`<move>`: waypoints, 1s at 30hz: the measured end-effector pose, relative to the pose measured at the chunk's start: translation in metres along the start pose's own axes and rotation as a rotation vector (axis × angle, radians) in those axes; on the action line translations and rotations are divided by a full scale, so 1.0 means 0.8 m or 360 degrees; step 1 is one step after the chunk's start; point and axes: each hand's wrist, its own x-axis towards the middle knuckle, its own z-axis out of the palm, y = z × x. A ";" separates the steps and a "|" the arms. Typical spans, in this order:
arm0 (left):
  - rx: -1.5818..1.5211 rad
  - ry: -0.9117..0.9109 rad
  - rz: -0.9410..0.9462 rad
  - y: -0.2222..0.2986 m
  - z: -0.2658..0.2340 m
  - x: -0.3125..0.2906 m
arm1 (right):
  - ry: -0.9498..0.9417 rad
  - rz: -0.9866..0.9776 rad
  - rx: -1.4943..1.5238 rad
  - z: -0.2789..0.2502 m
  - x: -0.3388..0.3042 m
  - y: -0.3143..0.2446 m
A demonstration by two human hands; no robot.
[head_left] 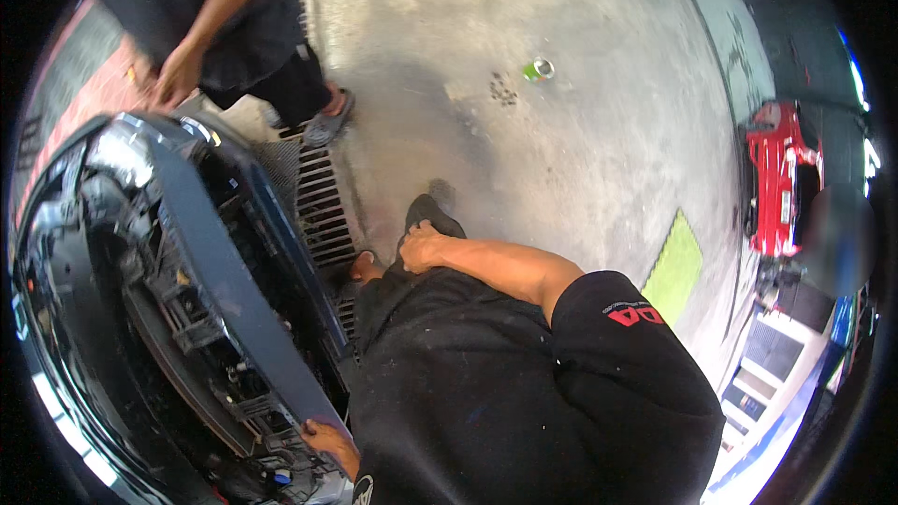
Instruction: The person gathers small fasteners from the floor and, with a coworker, positions and secures a car bumper to the front of a vehicle. They repeatedly insert fasteners by hand into the bumper and vehicle frame, adjusting alignment as needed.
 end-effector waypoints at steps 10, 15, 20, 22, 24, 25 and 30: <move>0.0104 -0.1624 0.0566 0.218 0.243 -0.035 | 0.0346 0.0026 0.1008 0.040 -0.122 0.250; 0.0094 -0.1675 0.0731 0.573 0.252 -0.239 | 0.0361 0.0249 0.1344 0.080 -0.168 0.340; 0.0119 -0.1635 0.0754 0.685 0.354 -0.223 | 0.0503 0.0450 0.1757 0.102 -0.166 0.407; 0.0305 -0.1663 0.0771 0.741 0.407 -0.229 | 0.0533 0.0619 0.1770 0.077 -0.185 0.450; 0.0426 -0.1642 0.0791 0.780 0.478 -0.231 | 0.0792 0.0882 0.1707 0.076 -0.188 0.491; 0.0493 -0.1706 0.0783 0.806 0.510 -0.242 | 0.0924 0.1006 0.1837 0.077 -0.187 0.520; 0.0635 -0.1887 0.1180 0.872 0.678 -0.306 | 0.1237 0.1342 0.2306 0.064 -0.188 0.660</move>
